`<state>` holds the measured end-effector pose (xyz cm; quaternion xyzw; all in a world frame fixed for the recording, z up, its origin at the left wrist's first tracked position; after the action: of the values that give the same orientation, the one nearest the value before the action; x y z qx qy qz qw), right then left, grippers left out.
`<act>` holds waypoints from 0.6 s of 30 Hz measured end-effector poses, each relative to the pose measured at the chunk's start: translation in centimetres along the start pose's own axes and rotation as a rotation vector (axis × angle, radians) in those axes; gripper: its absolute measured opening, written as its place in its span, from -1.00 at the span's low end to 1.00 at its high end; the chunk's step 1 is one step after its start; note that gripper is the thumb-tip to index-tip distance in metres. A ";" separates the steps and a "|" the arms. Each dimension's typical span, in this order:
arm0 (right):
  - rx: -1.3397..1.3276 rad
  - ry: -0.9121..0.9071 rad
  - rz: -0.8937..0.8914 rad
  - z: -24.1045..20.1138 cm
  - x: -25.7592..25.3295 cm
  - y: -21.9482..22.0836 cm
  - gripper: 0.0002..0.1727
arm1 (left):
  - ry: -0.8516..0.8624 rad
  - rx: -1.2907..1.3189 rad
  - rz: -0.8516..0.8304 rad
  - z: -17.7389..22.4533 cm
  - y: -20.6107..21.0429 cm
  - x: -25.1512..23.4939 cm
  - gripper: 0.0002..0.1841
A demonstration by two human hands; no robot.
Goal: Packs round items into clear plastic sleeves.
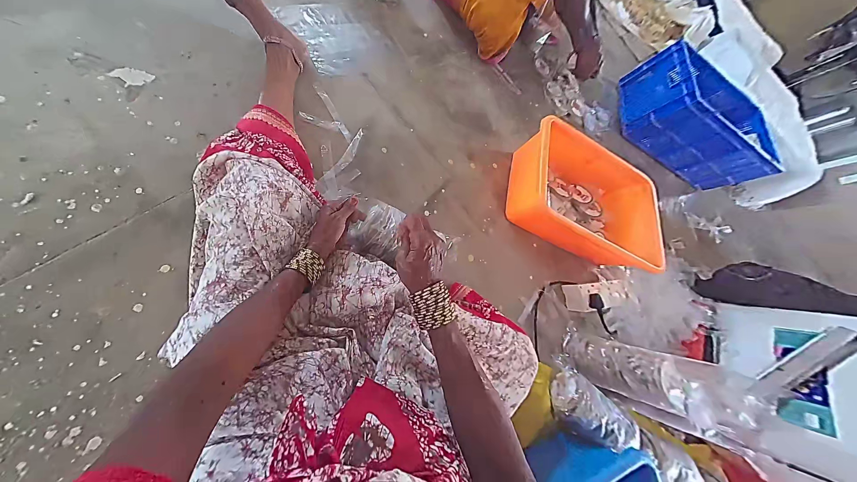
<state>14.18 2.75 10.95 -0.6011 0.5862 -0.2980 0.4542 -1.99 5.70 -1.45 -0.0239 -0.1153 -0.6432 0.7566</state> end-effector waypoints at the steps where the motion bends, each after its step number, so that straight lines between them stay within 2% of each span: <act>1: 0.002 -0.024 0.013 -0.4 -0.2 -0.1 -0.88 | 0.009 0.009 0.005 0.0 0.1 -0.1 -0.58; 2: 0.034 -0.019 -0.040 -0.4 -0.3 0.5 -0.85 | 0.008 0.006 0.002 0.0 0.2 0.0 -0.58; 4: 0.127 0.068 -0.297 0.2 -0.3 2.9 -0.64 | -0.012 -0.024 -0.012 0.1 0.2 0.3 -0.55; 5: 0.158 0.094 -0.368 0.3 -0.4 3.4 -0.59 | -0.018 -0.030 -0.021 0.1 0.1 0.3 -0.54; 7: 0.131 0.089 -0.342 -0.3 -0.8 2.8 -0.63 | -0.018 -0.016 -0.014 0.2 -0.1 -0.1 -0.56; 9: 0.053 0.036 -0.159 -0.1 -0.1 2.1 -0.79 | -0.036 -0.031 -0.010 0.0 0.0 0.4 -0.55; 11: 0.014 -0.023 -0.007 0.4 -0.2 2.1 -0.86 | -0.009 -0.046 -0.004 0.1 0.0 0.0 -0.51; 13: 0.063 0.034 -0.125 1.0 -0.1 3.3 -0.75 | 0.007 -0.040 -0.033 0.0 0.1 0.2 -0.50; 15: 0.115 0.090 -0.239 0.9 -0.7 3.4 -0.76 | 0.015 -0.027 -0.047 0.4 0.2 0.1 -0.51; 16: 0.105 0.080 -0.226 0.3 -1.1 2.8 -0.82 | 0.018 -0.015 -0.036 0.5 0.0 -0.2 -0.51; 18: 0.045 -0.009 -0.086 -0.8 -0.7 1.4 -0.89 | 0.034 0.013 -0.030 -0.2 0.0 -0.5 -0.53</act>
<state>12.75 3.42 10.16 -0.6168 0.5509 -0.3275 0.4569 -2.04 6.09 -1.76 -0.0063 -0.1069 -0.6541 0.7488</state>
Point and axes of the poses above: each hand's wrist, its own x-axis away from the middle knuckle, its own y-axis out of the palm, z = x × y, the point moved 6 cm from there along -x, towards the middle knuckle, and after that the axes turned 7 degrees about y, right-handed, at the moved point
